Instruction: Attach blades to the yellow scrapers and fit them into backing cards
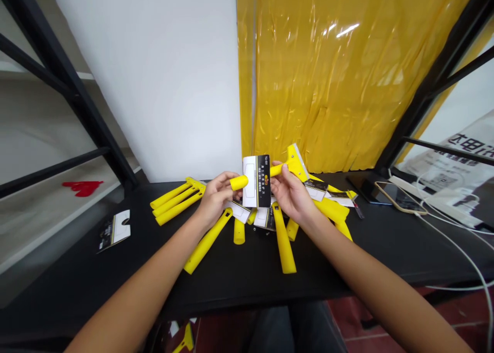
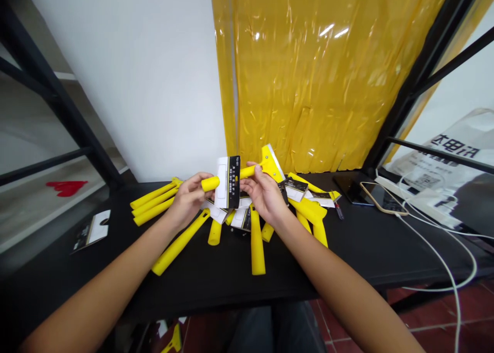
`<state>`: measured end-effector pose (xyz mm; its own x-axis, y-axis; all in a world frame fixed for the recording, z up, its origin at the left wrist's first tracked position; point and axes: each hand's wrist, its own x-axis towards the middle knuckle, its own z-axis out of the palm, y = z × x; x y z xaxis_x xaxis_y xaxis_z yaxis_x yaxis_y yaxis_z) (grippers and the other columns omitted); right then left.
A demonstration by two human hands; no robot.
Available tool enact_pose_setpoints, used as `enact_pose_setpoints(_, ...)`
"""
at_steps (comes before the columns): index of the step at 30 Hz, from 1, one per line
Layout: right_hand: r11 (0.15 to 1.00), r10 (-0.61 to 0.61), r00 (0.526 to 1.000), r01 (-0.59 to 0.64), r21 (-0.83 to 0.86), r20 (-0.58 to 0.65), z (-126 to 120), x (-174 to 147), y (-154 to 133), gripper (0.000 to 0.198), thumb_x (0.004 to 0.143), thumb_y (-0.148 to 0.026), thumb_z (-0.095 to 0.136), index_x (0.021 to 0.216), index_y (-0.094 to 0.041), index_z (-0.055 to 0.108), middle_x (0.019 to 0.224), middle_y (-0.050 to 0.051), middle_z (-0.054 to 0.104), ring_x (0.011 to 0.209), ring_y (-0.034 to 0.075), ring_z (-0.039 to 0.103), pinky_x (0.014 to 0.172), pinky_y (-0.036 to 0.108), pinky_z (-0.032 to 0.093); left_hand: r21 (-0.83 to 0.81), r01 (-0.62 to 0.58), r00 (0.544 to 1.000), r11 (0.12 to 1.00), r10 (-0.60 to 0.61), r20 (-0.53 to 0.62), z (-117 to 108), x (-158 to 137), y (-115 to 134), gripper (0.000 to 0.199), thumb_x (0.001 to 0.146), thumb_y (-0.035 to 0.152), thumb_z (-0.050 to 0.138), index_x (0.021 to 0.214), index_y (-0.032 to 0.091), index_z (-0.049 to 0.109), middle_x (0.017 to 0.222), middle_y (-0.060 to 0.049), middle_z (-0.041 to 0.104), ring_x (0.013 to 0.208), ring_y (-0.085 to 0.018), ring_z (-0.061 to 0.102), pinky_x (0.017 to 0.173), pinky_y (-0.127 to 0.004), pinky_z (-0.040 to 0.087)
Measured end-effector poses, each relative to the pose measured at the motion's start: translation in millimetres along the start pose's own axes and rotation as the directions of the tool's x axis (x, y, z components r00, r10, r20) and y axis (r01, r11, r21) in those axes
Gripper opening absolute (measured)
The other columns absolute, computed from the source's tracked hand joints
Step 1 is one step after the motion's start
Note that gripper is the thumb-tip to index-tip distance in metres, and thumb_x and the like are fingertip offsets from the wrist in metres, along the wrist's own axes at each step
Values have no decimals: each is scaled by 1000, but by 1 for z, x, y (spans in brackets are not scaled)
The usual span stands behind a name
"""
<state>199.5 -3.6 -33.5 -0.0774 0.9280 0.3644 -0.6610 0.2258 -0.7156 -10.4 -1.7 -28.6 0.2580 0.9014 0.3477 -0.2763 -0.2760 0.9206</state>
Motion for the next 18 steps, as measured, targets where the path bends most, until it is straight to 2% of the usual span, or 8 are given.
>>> enact_pose_setpoints(2,999,-26,1000,25,-36,-6,0,-1,-2,25,91,-45,73,104,-23,69,84,0,74,75,12,70,73,22,60,-74,60,991,995,-51,121,1,-2,3,39,69,17,68,108,18,67,87,-4,69,74,-18,63,69,-31,50)
enact_pose_setpoints(3,998,-36,999,36,-60,-7,1,-2,-3,27,90,-45,74,104,-23,69,84,0,74,76,12,70,72,22,60,-78,80,987,994,-68,145,2,-2,4,38,73,22,69,110,18,66,86,-5,70,75,-20,65,69,-32,51)
enact_pose_setpoints(6,990,-24,999,28,-136,28,4,-5,-4,31,87,-45,77,106,-22,70,85,1,74,76,14,70,69,23,59,33,85,990,996,-88,114,5,-3,4,32,80,33,76,107,17,69,81,-5,71,72,-19,66,68,-31,51)
enact_pose_setpoints(10,966,-22,998,35,-257,54,5,-7,-8,36,82,-45,82,103,-18,70,78,2,71,65,14,66,53,23,56,170,78,983,982,-104,150,6,-4,0,34,77,38,84,101,16,74,92,-8,75,74,-18,67,70,-29,52)
enact_pose_setpoints(12,959,-105,994,102,-265,1,3,-5,-13,35,82,-47,81,100,-19,68,82,2,71,63,13,65,47,21,53,179,72,985,981,-98,144,5,-3,-2,35,79,40,84,103,16,75,89,-7,75,72,-17,66,69,-28,52)
enact_pose_setpoints(15,942,-255,959,219,-254,-122,-4,0,-23,33,85,-49,76,105,-25,65,96,1,70,65,11,66,45,20,52,186,73,990,980,-94,104,3,-1,-5,36,81,42,82,104,16,75,80,-5,73,69,-16,65,67,-27,51)
enact_pose_setpoints(18,896,-335,931,267,-355,-145,-13,5,-28,27,86,-47,75,103,-26,67,92,0,68,61,11,65,43,20,51,202,70,991,977,-91,95,0,1,-6,37,80,41,83,105,16,76,84,-6,74,72,-17,66,69,-28,52)
